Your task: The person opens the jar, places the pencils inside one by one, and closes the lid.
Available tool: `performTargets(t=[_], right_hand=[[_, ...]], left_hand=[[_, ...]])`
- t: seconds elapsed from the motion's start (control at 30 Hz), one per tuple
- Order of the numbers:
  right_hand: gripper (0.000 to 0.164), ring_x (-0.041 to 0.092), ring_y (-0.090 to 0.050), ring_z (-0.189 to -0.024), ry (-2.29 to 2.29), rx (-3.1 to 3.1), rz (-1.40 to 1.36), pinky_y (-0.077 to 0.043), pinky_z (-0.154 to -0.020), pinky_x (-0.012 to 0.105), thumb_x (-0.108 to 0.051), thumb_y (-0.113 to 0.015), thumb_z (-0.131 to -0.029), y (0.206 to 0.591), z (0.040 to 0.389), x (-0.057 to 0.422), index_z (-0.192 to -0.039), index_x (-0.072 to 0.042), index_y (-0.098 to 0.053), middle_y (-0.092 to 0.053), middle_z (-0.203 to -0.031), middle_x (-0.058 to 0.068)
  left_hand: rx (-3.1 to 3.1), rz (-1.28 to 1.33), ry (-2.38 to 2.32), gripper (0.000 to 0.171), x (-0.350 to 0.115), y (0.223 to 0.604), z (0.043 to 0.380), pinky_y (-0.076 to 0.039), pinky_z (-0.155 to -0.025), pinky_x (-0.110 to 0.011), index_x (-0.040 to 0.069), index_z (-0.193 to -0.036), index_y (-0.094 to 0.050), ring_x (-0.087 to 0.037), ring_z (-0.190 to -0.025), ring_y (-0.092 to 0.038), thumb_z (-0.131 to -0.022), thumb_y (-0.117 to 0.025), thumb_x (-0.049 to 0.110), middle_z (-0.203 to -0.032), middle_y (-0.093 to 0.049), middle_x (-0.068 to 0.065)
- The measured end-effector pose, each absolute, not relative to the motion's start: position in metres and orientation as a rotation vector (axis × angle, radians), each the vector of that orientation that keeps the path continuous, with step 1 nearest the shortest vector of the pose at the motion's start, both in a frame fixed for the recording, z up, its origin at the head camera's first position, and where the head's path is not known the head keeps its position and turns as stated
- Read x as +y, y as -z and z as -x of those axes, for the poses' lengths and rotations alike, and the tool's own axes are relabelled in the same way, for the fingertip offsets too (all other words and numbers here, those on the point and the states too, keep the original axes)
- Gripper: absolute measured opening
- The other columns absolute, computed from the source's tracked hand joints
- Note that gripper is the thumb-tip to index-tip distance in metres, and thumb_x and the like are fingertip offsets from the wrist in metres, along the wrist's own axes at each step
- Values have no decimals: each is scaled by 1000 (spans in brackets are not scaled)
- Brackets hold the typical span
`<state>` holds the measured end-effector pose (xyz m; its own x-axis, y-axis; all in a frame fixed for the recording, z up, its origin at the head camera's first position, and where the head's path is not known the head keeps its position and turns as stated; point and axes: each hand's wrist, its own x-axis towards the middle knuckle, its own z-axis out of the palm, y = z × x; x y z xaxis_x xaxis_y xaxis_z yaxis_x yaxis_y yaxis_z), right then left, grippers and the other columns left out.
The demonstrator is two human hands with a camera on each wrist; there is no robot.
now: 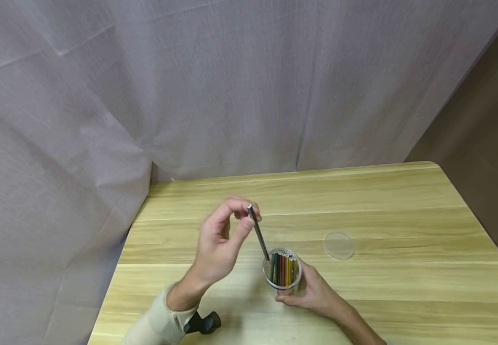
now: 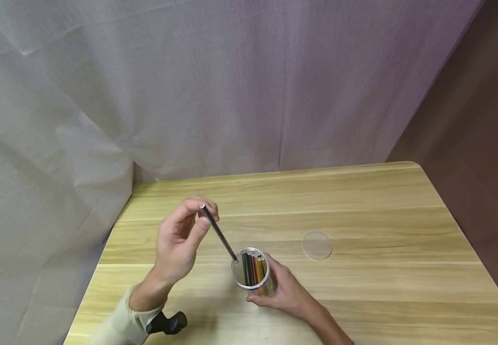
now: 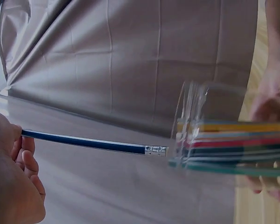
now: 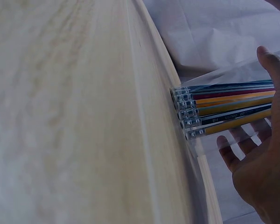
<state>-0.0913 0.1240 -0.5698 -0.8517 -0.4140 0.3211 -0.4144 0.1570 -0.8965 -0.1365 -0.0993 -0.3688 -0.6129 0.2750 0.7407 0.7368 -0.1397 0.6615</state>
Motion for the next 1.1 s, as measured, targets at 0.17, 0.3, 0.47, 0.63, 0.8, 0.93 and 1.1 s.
performTargets(t=[0.17, 0.3, 0.47, 0.63, 0.8, 0.93, 1.1], right_hand=[[86, 19, -66, -121, -1843, -2399, -841, -44, -114, 40, -20, -96, -78, 570, 91, 124, -151, -10, -51, -71, -132, 3], [86, 20, -67, -120, -1852, -2392, -845, -45, -114, 42, -20, -96, -78, 570, 91, 124, -150, -11, -51, -71, -132, 2], [85, 20, -68, -119, -1867, -2370, -861, -44, -114, 39, -19, -95, -78, 571, 92, 124, -151, -11, -51, -71, -131, 2], [86, 19, -67, -119, -1857, -2357, -876, -45, -113, 36, -18, -95, -79, 571, 92, 123, -151, -10, -50, -71, -132, 5], [87, 19, -67, -120, -1872, -2360, -880, -45, -113, 36, -17, -95, -80, 571, 92, 123, -153, -11, -48, -69, -135, 5], [84, 19, -67, -120, -1850, -2366, -875, -45, -113, 38, -17, -95, -79, 571, 91, 123, -150, -12, -51, -70, -132, 3], [84, 19, -66, -121, -1827, -2368, -872, -46, -113, 39, -17, -95, -78, 570, 91, 123, -149, -11, -51, -70, -132, 4]], left_hand=[[-1832, 1162, 1804, 22, -96, 381, 134, -45, -85, -30, -3, -108, -62, -23, -91, -59, -109, -61, 19, -99, -66, -16], [-1921, 1173, 1739, 7, -94, 395, 134, -45, -83, -32, 2, -110, -64, -21, -88, -56, -107, -62, 7, -99, -68, -11], [-2018, 1174, 1626, 17, -93, 413, 133, -48, -82, -34, 6, -112, -66, -18, -87, -56, -99, -66, -5, -99, -70, -6], [-2100, 1181, 1547, 17, -93, 426, 131, -48, -82, -32, 10, -113, -68, -19, -88, -57, -100, -68, -1, -103, -72, -2], [-2190, 1165, 1483, 16, -93, 434, 131, -50, -84, -31, 13, -117, -70, -18, -93, -60, -102, -69, 9, -109, -74, 1], [-2225, 1127, 1473, 22, -94, 437, 133, -50, -84, -31, 13, -123, -71, -14, -94, -59, -102, -70, 12, -109, -73, 1], [-2232, 1103, 1462, 17, -95, 438, 134, -50, -83, -31, 14, -118, -72, -13, -93, -59, -101, -72, 11, -106, -74, 3]])
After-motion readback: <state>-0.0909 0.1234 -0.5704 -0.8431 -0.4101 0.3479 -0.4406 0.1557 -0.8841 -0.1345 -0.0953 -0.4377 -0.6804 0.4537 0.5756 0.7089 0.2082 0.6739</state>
